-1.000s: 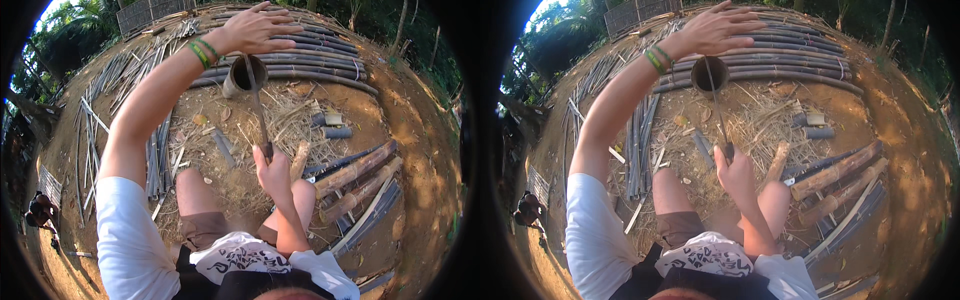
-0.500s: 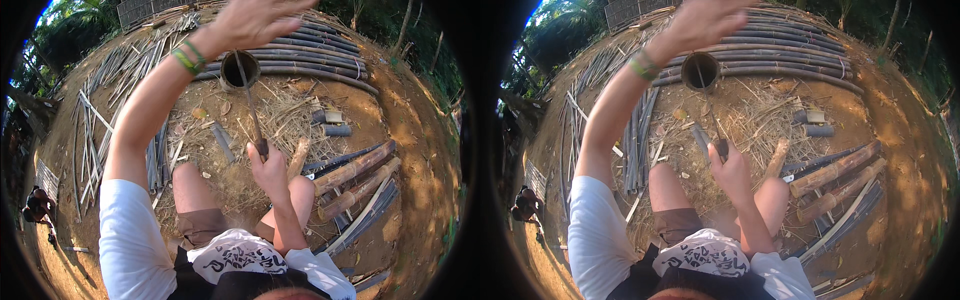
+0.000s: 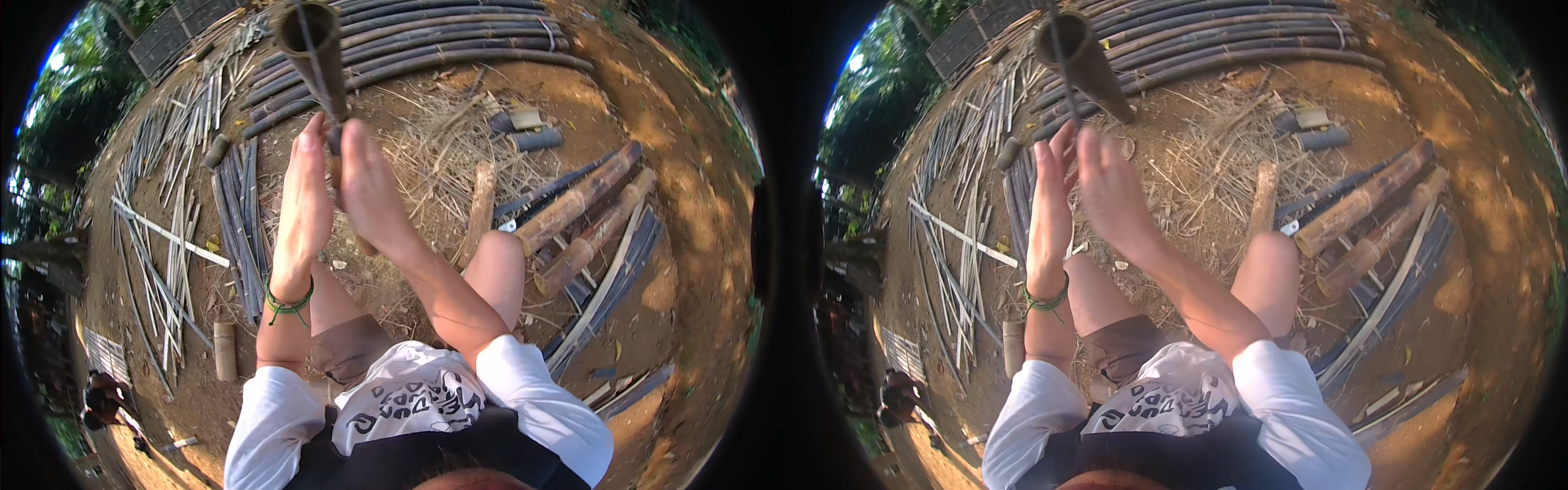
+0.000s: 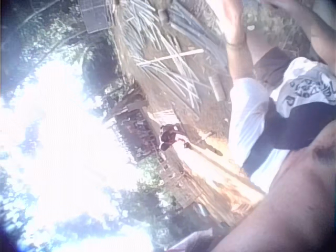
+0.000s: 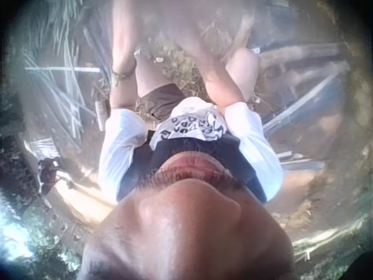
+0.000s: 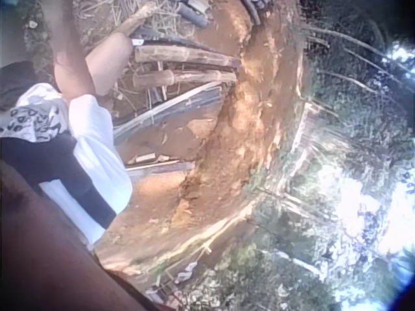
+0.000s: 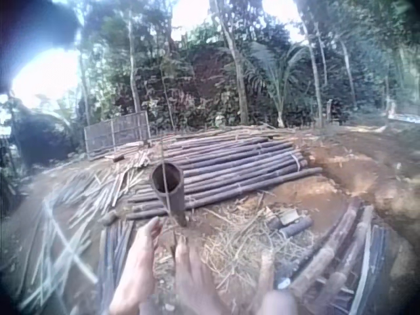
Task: The person shapes and fits bamboo pieces together using a large knife and a log for leverage.
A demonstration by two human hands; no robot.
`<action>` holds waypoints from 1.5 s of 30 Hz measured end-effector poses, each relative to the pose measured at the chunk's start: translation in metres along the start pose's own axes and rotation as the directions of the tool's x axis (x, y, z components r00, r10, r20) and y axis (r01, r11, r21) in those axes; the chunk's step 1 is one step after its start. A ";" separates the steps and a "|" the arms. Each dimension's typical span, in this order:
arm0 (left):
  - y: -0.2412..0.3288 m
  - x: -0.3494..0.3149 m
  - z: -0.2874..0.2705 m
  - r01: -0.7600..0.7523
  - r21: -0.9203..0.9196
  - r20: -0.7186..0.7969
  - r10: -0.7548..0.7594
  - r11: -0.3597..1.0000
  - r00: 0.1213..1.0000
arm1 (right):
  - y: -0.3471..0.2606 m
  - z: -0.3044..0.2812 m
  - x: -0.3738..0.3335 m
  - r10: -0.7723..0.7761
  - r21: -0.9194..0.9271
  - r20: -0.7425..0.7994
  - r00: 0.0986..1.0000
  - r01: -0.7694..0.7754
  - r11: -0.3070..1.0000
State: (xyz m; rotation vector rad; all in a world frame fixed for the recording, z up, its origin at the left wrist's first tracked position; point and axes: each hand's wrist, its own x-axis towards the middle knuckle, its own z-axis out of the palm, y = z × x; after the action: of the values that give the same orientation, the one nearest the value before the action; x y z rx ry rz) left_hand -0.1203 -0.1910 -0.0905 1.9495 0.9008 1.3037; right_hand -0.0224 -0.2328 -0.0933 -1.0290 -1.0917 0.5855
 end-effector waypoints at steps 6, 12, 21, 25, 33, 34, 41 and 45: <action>-0.023 0.060 -0.071 -0.266 0.515 -0.034 0.330 0.815 0.943 | 0.001 0.076 0.049 -0.091 0.248 0.114 0.989 0.060 0.967; 0.023 0.097 -0.085 0.163 0.382 -0.077 -0.145 0.910 0.986 | 0.086 0.028 0.036 -0.025 0.143 -0.121 0.992 0.043 0.989; -0.028 0.220 -0.237 -0.131 0.602 0.048 0.128 0.788 0.991 | 0.398 -0.159 -0.163 0.380 -0.567 -0.794 0.475 -0.804 -0.178; -0.031 0.272 -0.222 -0.145 0.721 0.067 0.139 0.678 0.988 | 0.397 -0.205 -0.136 0.423 -0.364 -0.870 0.254 -0.909 -0.203; -0.003 0.377 -0.195 -0.245 0.711 0.313 0.015 0.660 0.950 | 0.363 -0.242 -0.084 0.723 0.172 -0.675 0.150 -0.920 0.351; 0.002 0.382 -0.189 -0.182 0.786 0.264 -0.054 0.591 0.963 | 0.338 -0.223 -0.070 0.785 0.243 -0.601 0.150 -0.901 0.358; 0.033 0.433 -0.198 -0.080 0.809 0.285 -0.270 0.582 0.920 | -0.009 -0.090 0.079 0.714 0.037 -0.421 0.560 -0.776 0.630; 0.022 0.457 -0.196 -0.160 0.803 0.315 -0.182 0.574 0.931 | -0.174 -0.066 0.196 0.511 -0.220 -0.297 0.807 -0.579 0.785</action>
State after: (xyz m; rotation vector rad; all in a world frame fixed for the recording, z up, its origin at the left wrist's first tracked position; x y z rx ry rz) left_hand -0.1715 0.1888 0.2262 2.7501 1.4858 0.4167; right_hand 0.0983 -0.1749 0.1419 -1.6707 -0.6782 0.7592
